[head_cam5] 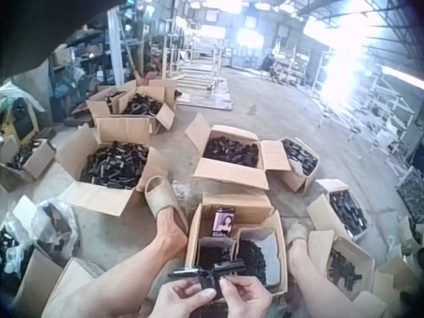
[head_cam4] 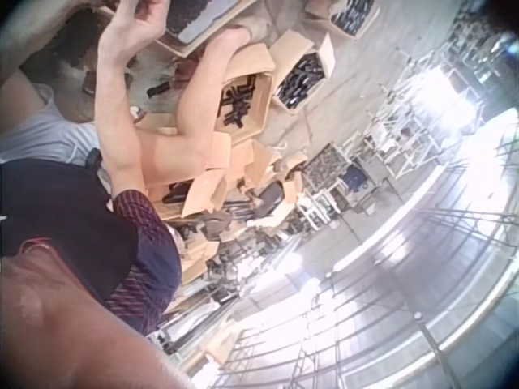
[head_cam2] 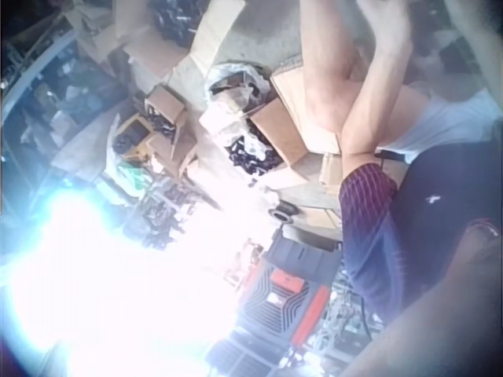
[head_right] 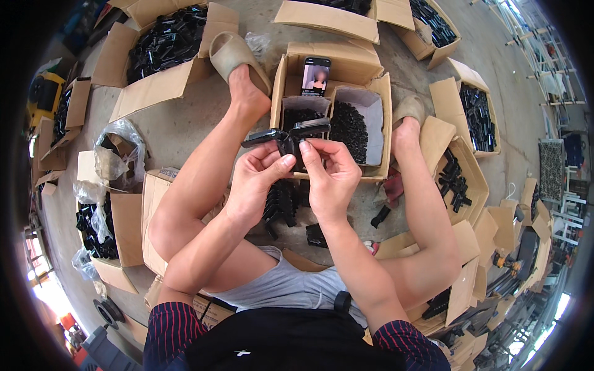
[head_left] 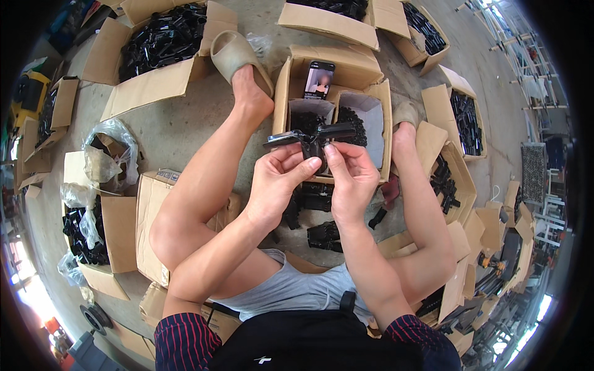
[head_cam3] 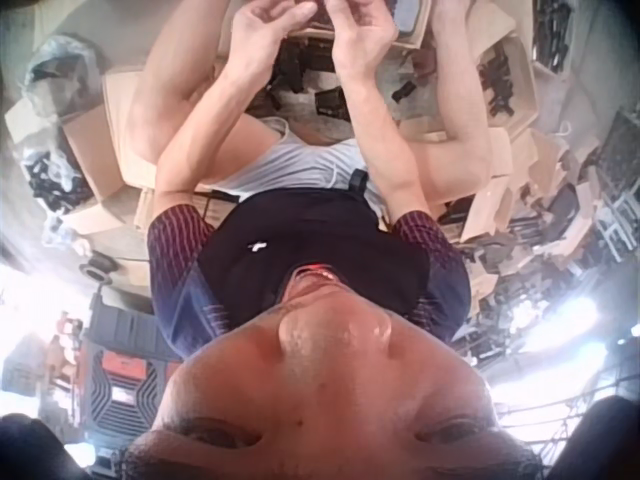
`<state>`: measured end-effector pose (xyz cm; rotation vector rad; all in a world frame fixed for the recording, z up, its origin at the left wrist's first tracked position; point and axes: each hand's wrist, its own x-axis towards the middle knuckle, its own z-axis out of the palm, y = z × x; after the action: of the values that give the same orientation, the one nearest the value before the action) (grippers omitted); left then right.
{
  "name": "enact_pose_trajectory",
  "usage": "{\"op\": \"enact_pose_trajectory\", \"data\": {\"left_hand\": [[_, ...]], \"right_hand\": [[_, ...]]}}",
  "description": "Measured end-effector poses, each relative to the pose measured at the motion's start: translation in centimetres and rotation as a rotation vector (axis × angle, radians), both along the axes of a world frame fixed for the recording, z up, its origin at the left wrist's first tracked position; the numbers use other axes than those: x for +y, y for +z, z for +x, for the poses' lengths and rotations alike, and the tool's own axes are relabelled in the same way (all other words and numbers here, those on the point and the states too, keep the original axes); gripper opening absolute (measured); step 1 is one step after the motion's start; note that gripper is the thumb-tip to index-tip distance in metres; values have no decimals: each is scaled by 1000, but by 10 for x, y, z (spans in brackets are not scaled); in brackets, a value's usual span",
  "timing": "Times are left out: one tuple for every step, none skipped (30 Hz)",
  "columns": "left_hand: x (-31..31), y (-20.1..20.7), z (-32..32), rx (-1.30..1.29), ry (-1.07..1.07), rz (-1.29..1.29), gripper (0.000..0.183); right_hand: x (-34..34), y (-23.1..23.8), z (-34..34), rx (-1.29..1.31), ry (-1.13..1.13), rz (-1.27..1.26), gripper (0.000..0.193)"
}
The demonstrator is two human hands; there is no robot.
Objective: The person assembles small black metal components by hand, selecting pieces from cardboard boxes and fitting them together.
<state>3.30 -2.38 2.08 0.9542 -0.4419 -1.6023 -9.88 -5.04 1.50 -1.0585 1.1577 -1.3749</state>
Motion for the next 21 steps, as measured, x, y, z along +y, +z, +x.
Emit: {"op": "enact_pose_trajectory", "data": {"left_hand": [[0, 1, -1, 1, 0, -4, 33], [0, 1, 0, 5, -8, -4, 33], [-1, 1, -2, 14, -26, -5, 33], [-2, 1, -4, 22, -44, -6, 33], [-4, 1, -6, 17, -54, -9, 32], [-2, 1, -4, 6, -42, -9, 31], [-1, 1, -2, -6, -32, -9, 31], [0, 1, 0, -11, -19, -2, 31], [0, 1, -1, -14, -19, 3, 30], [-1, 1, -1, -16, -19, 9, 30], [-1, 1, -3, -11, -25, 13, 30], [-1, 0, -4, -7, -27, 17, 30], [-1, 0, -5, -4, -30, 22, 31], [-1, 0, -5, -16, -31, 20, 31], [-1, 0, -5, -26, -34, 18, 31], [-1, 0, -5, -36, -36, 16, 31], [-1, 0, -6, -41, -36, 18, 31], [-1, 0, -6, -47, -36, 20, 30], [-1, 0, -5, -53, -35, 22, 30], [0, -1, -5, -53, -31, 20, 30], [0, -2, -6, -54, -28, 17, 31]], "right_hand": [[-1, 1, -2, -8, 2, 6, 10], [-1, 1, -4, -17, 9, 5, 10], [-2, 2, -8, -23, 7, 2, 10], [-2, 3, -11, -28, 4, 0, 10], [-2, 4, -13, -10, -1, -14, 10], [-3, 3, -11, 1, 15, -24, 10], [-3, 2, -9, 13, 30, -35, 10], [-3, 1, -8, 11, 44, -33, 10], [-2, 0, -8, 13, 45, -33, 10], [-2, -1, -9, 15, 46, -33, 10], [-1, -1, -11, 45, 29, -32, 10], [-1, -2, -12, 73, 17, -31, 10], [0, -2, -13, 101, 4, -30, 10], [0, -2, -12, 100, -1, -33, 10], [1, -1, -12, 100, -7, -36, 10], [1, -1, -12, 101, -13, -39, 10], [1, 0, -12, 73, -12, -14, 10], [2, 0, -12, 44, -12, 11, 10], [2, 0, -12, 16, -11, 36, 10], [2, -1, -12, 0, -9, 41, 10], [2, -3, -12, -15, -7, 47, 10]]}}
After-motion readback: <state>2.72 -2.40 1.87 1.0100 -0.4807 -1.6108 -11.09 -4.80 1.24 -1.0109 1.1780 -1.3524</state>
